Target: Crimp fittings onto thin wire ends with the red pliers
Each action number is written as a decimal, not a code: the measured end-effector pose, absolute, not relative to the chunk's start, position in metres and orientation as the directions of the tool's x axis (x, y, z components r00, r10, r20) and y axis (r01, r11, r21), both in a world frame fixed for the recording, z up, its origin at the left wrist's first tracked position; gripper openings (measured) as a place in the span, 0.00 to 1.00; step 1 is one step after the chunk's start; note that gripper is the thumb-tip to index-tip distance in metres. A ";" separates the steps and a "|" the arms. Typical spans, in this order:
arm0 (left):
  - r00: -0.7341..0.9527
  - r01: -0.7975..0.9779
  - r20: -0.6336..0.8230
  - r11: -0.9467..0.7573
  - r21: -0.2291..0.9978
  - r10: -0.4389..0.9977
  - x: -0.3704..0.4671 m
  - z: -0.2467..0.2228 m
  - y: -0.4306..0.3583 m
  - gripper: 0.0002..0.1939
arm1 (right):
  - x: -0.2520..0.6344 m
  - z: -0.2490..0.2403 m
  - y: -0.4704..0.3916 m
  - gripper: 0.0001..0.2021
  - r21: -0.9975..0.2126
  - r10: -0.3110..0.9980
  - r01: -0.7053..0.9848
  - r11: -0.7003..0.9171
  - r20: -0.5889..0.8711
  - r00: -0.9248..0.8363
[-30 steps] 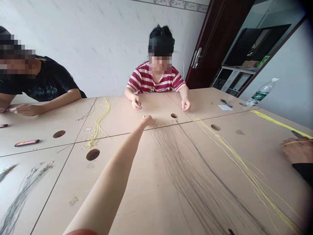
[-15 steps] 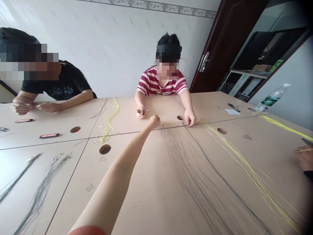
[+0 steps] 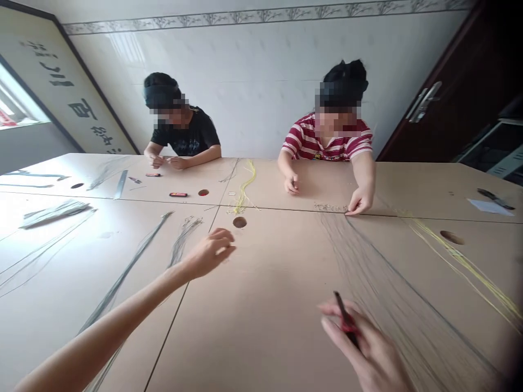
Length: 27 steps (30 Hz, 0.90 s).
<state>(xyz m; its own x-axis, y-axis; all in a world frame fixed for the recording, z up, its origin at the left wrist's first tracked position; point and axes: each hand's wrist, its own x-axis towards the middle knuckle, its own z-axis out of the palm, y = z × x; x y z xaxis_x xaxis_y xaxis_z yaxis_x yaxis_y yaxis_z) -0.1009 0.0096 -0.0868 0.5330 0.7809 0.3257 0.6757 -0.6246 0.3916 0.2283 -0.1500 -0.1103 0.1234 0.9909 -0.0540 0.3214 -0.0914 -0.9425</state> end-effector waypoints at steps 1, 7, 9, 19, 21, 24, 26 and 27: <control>0.451 0.735 0.340 -0.560 0.383 0.825 -0.132 -0.085 -0.002 0.16 | 0.208 -0.108 -0.134 0.15 -0.974 0.988 0.164 -0.154 -0.154 0.013; -0.065 0.930 0.261 -0.036 0.365 0.963 -0.271 -0.075 -0.061 0.20 | 0.112 -0.121 -0.063 0.10 -0.570 0.784 -0.575 -0.587 -0.225 -0.578; -0.142 0.937 0.204 0.065 0.344 0.969 -0.287 -0.076 -0.066 0.20 | 0.094 -0.133 -0.054 0.10 -0.517 0.752 -0.584 -0.626 -0.203 -0.627; -0.037 0.982 0.238 -0.010 0.191 0.970 -0.223 -0.125 0.025 0.18 | 0.088 -0.160 -0.042 0.07 -0.432 0.687 -0.570 -0.699 -0.185 -0.702; 0.000 0.989 0.248 -0.036 0.141 0.969 -0.207 -0.134 0.038 0.19 | 0.090 -0.160 -0.039 0.07 -0.430 0.686 -0.570 -0.700 -0.185 -0.704; 0.041 0.995 0.252 -0.064 0.081 0.967 -0.192 -0.143 0.049 0.24 | 0.089 -0.160 -0.037 0.07 -0.426 0.691 -0.576 -0.697 -0.185 -0.699; 0.062 0.995 0.246 -0.078 0.056 0.967 -0.188 -0.148 0.053 0.25 | 0.088 -0.159 -0.036 0.08 -0.421 0.697 -0.584 -0.694 -0.188 -0.692; 0.070 0.995 0.243 -0.084 0.046 0.968 -0.187 -0.150 0.054 0.25 | 0.088 -0.159 -0.036 0.08 -0.419 0.698 -0.586 -0.693 -0.190 -0.690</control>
